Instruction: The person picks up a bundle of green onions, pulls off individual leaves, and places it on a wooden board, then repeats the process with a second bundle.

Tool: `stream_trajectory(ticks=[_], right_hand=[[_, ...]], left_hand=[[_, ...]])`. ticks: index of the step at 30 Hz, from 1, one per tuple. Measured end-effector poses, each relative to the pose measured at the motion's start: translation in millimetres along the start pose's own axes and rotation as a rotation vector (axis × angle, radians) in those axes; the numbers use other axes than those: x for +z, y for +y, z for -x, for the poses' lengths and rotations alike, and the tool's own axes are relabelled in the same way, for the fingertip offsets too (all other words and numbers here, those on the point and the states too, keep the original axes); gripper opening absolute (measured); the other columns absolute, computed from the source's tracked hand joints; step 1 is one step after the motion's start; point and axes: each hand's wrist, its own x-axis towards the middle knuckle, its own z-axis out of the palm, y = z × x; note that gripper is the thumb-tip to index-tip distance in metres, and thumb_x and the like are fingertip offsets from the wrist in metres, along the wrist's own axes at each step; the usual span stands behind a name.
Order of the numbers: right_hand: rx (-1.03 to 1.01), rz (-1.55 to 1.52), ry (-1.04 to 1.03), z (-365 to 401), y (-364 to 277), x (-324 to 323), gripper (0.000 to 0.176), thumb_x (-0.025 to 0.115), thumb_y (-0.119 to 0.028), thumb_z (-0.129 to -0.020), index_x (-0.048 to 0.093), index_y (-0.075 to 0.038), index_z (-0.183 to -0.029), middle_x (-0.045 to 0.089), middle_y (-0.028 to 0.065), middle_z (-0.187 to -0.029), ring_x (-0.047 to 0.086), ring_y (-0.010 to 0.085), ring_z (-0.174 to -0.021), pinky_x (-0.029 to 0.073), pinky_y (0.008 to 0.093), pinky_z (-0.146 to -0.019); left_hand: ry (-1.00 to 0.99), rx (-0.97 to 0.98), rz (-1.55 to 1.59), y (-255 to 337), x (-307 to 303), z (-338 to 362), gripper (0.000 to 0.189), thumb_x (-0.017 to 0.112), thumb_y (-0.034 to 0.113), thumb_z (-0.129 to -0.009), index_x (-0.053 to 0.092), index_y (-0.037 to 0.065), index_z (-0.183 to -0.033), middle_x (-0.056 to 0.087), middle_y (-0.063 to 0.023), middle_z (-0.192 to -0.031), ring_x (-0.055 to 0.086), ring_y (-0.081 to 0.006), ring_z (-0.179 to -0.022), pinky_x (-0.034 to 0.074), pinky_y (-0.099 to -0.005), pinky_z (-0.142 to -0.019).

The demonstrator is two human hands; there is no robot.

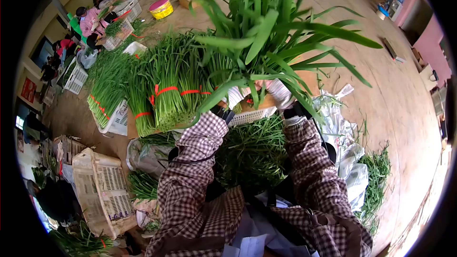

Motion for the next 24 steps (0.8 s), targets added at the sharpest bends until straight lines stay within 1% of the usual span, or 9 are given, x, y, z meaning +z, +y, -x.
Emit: stream_trajectory(ticks=[1,2,3,6,9,11,15,19,24], right_hand=[[-0.011,0.009,0.057,5.6,-36.5,10.7,0.022,0.070,-0.016,-0.078,0.063,-0.002,-0.093,0.064,0.0047,-0.085,0.058,0.0130,-0.073,0.047,0.0263,-0.068],[0.040,0.031,0.150,1.4,-44.4,13.2,0.033,0.072,-0.016,-0.076,0.058,-0.002,-0.103,0.063,0.0060,-0.093,0.059,0.0144,-0.079,0.048,0.0281,-0.072],[0.037,-0.033,0.131,5.1,-68.0,17.8,0.048,0.074,-0.016,-0.074,0.051,-0.003,-0.113,0.061,0.0063,-0.101,0.058,0.0161,-0.084,0.049,0.0300,-0.076],[-0.086,-0.197,0.209,5.1,-89.9,21.1,0.055,0.077,-0.015,-0.070,0.048,-0.003,-0.115,0.062,0.0066,-0.097,0.059,0.0171,-0.084,0.051,0.0313,-0.073],[0.076,-0.353,0.144,26.8,-120.3,28.7,0.060,0.076,-0.017,-0.071,0.045,-0.004,-0.120,0.059,0.0067,-0.104,0.059,0.0186,-0.088,0.051,0.0325,-0.076],[0.131,-0.332,0.075,36.0,-116.3,30.3,0.064,0.076,-0.018,-0.072,0.042,-0.005,-0.124,0.057,0.0068,-0.110,0.057,0.0177,-0.093,0.050,0.0324,-0.078],[0.105,-0.191,0.086,54.0,-106.2,67.1,0.071,0.079,-0.013,-0.068,0.039,-0.003,-0.126,0.058,0.0077,-0.109,0.056,0.0190,-0.097,0.048,0.0343,-0.084],[0.141,0.344,0.092,65.9,-91.9,94.8,0.087,0.079,-0.016,-0.068,0.026,-0.002,-0.135,0.057,0.0127,-0.112,0.054,0.0207,-0.103,0.044,0.0310,-0.088],[-0.002,0.015,-0.019,77.8,-67.5,100.7,0.101,0.077,-0.014,-0.070,0.007,-0.007,-0.143,0.043,0.0119,-0.129,0.044,0.0193,-0.112,0.040,0.0297,-0.093]], left_hand=[[-0.111,-0.196,-0.436,155.5,35.3,2.1,0.043,0.071,0.031,-0.075,0.059,0.008,-0.109,0.063,-0.0058,-0.101,0.058,-0.0195,-0.093,0.045,-0.0332,-0.084],[-0.067,0.241,-0.926,125.9,21.7,3.5,0.046,0.073,0.031,-0.073,0.058,0.008,-0.109,0.064,-0.0073,-0.101,0.058,-0.0192,-0.093,0.045,-0.0328,-0.083],[-0.173,-0.209,-0.894,151.4,22.9,-3.0,0.050,0.074,0.032,-0.072,0.057,0.005,-0.110,0.062,-0.0089,-0.105,0.058,-0.0188,-0.095,0.046,-0.0333,-0.083],[-0.206,-0.016,-0.161,225.3,34.8,17.5,0.071,0.068,0.049,-0.074,0.044,0.004,-0.123,0.064,-0.0076,-0.089,0.061,-0.0177,-0.082,0.049,-0.0267,-0.076],[-0.177,0.178,0.332,241.3,45.7,46.8,0.084,0.081,0.039,-0.063,0.039,0.003,-0.127,0.051,-0.0106,-0.121,0.052,-0.0199,-0.107,0.044,-0.0327,-0.092],[-0.052,-0.215,0.718,201.2,53.9,79.1,0.093,0.082,0.034,-0.061,0.031,0.005,-0.132,0.051,-0.0086,-0.121,0.051,-0.0200,-0.109,0.042,-0.0352,-0.095],[-0.116,-0.080,0.367,175.6,75.6,133.2,0.068,0.080,0.027,-0.067,0.046,0.005,-0.122,0.055,-0.0053,-0.116,0.052,-0.0180,-0.106,0.043,-0.0330,-0.091],[0.165,-0.073,0.248,142.0,80.1,164.8,0.062,0.081,0.019,-0.066,0.049,0.004,-0.118,0.056,-0.0026,-0.110,0.053,-0.0162,-0.097,0.044,-0.0301,-0.084],[0.174,-0.043,0.388,118.4,58.8,181.1,0.060,0.077,0.012,-0.068,0.048,0.005,-0.121,0.055,-0.0016,-0.112,0.052,-0.0169,-0.102,0.043,-0.0315,-0.088]])
